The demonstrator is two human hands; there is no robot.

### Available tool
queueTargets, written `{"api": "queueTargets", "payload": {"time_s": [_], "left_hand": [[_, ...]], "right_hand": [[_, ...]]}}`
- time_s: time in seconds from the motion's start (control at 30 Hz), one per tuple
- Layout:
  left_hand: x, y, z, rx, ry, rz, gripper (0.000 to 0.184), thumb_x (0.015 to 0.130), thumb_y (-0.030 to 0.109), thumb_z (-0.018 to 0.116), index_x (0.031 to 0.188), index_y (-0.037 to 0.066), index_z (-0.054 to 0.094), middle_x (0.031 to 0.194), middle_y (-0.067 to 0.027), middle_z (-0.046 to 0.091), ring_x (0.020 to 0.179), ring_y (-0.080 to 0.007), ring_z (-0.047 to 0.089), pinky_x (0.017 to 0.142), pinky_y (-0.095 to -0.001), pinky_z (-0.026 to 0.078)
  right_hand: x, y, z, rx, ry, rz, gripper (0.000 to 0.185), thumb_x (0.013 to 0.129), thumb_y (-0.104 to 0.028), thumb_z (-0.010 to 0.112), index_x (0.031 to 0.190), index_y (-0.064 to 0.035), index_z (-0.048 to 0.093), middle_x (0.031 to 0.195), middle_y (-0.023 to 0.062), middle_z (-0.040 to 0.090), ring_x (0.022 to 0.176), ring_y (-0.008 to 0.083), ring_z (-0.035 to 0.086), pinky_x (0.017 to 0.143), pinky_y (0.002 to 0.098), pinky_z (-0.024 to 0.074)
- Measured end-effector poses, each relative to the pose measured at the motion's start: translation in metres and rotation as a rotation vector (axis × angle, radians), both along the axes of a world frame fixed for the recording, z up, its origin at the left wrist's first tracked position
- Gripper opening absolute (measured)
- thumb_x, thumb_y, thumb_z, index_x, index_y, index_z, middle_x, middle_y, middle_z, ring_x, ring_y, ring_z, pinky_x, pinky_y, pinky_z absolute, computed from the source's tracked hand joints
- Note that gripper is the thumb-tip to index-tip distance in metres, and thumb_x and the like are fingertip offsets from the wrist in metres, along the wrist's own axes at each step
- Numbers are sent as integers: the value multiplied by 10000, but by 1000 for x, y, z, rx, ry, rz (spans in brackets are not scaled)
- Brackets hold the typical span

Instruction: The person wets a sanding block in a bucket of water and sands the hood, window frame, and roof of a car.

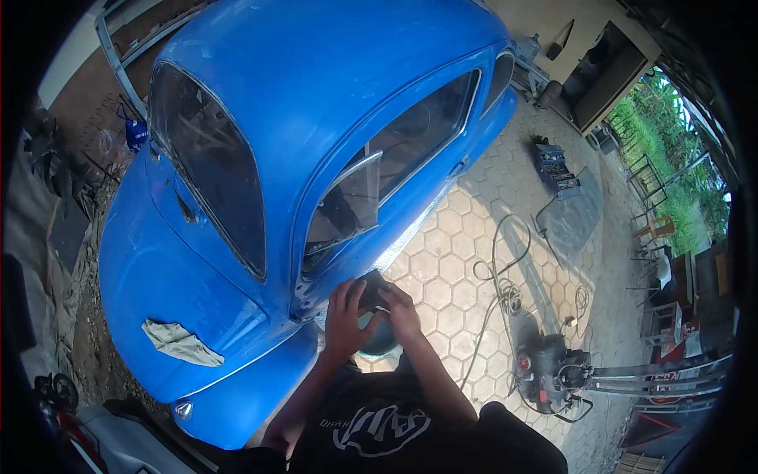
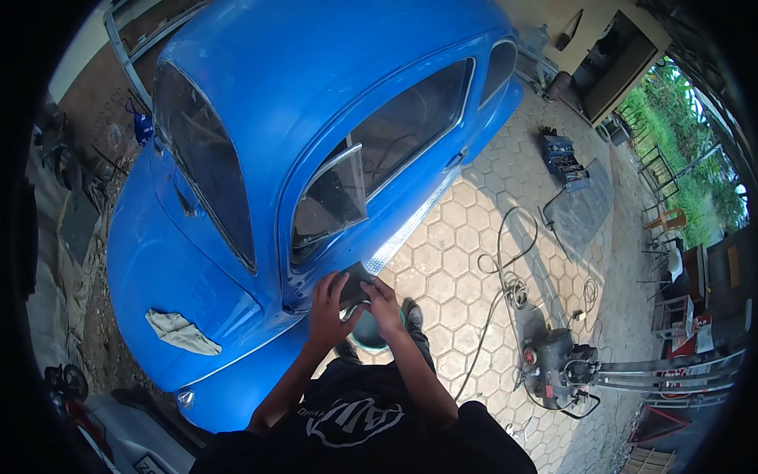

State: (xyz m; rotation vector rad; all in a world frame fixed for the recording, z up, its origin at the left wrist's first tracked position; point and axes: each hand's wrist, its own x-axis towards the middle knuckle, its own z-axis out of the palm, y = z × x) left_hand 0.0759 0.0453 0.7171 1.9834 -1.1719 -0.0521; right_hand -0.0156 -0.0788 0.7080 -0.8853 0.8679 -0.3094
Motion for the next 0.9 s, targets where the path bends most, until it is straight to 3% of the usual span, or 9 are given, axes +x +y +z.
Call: {"api": "queueTargets", "payload": {"time_s": [0.27, 0.37, 0.5, 0.57, 0.67, 0.7, 0.8, 0.83, 0.9], "left_hand": [[4, -74, -7, 89, -85, 2, 748, 802, 113, 736, 1486, 49, 441, 1469, -178, 485, 1332, -404, 475, 1111, -487, 411], [2, -97, 7, 123, -148, 32, 716, 818, 3, 679, 1493, 47, 445, 1462, -188, 498, 1338, -386, 495, 1121, -464, 415], [19, -110, 46, 53, -160, 151, 746, 751, -193, 508, 1456, 52, 506, 1396, -191, 570, 1293, -379, 553, 1118, -455, 438], [42, -112, 91, 40, -370, 277, 720, 752, -162, 526, 1444, 33, 510, 1360, -178, 593, 1304, -359, 549, 1099, -474, 461], [92, -116, 160, 19, -640, 530, 678, 802, -143, 514, 1455, 36, 497, 1426, -179, 536, 1357, -365, 494, 1123, -496, 427], [105, -118, 175, 50, -676, 599, 646, 833, -122, 525, 1458, 35, 493, 1441, -180, 514, 1367, -370, 475, 1128, -505, 416], [132, -130, 161, 89, -438, 581, 579, 903, -37, 566, 1471, 44, 483, 1441, -180, 484, 1365, -381, 448, 1124, -503, 405], [141, -131, 140, 118, -639, 593, 545, 949, 59, 587, 1482, 70, 479, 1405, -181, 493, 1335, -386, 458, 1087, -483, 433], [139, -125, 134, 98, -607, 566, 536, 959, 78, 578, 1486, 78, 477, 1407, -177, 496, 1347, -399, 447, 1086, -485, 430]], "right_hand": [[9, -87, -6, 33, -216, 196, 277, 1008, -123, 577, 1252, 4, 614, 1108, 68, 685, 984, 148, 667, 837, 296, 545], [8, -123, 11, 70, -257, 291, 383, 1002, -145, 619, 1358, -11, 582, 1197, 68, 657, 1038, 142, 661, 931, 295, 535], [6, -159, 28, 105, -323, 397, 464, 1016, -161, 590, 1450, -24, 497, 1289, 121, 640, 1144, 216, 655, 967, 329, 527], [-1, -178, 50, 30, -386, 484, 507, 1043, -214, 535, 1498, -17, 433, 1327, 163, 625, 1212, 268, 636, 956, 350, 526], [-15, -208, 12, 45, -297, 487, 501, 1043, -268, 532, 1496, -65, 459, 1390, 155, 611, 1248, 274, 630, 985, 375, 505], [-21, -213, -3, -31, -265, 489, 524, 1054, -339, 465, 1507, -76, 448, 1385, 139, 619, 1233, 267, 638, 986, 387, 492], [-38, -220, -38, -25, -165, 376, 540, 1037, -313, 474, 1510, -56, 433, 1376, 146, 616, 1184, 282, 663, 940, 359, 518], [-42, -221, -52, -30, -97, 362, 546, 1029, -322, 475, 1507, -61, 439, 1373, 148, 619, 1187, 282, 661, 940, 372, 515], [-57, -215, -77, -9, 17, 304, 569, 1008, -349, 482, 1498, -62, 450, 1365, 148, 625, 1182, 284, 661, 943, 404, 503]]}}
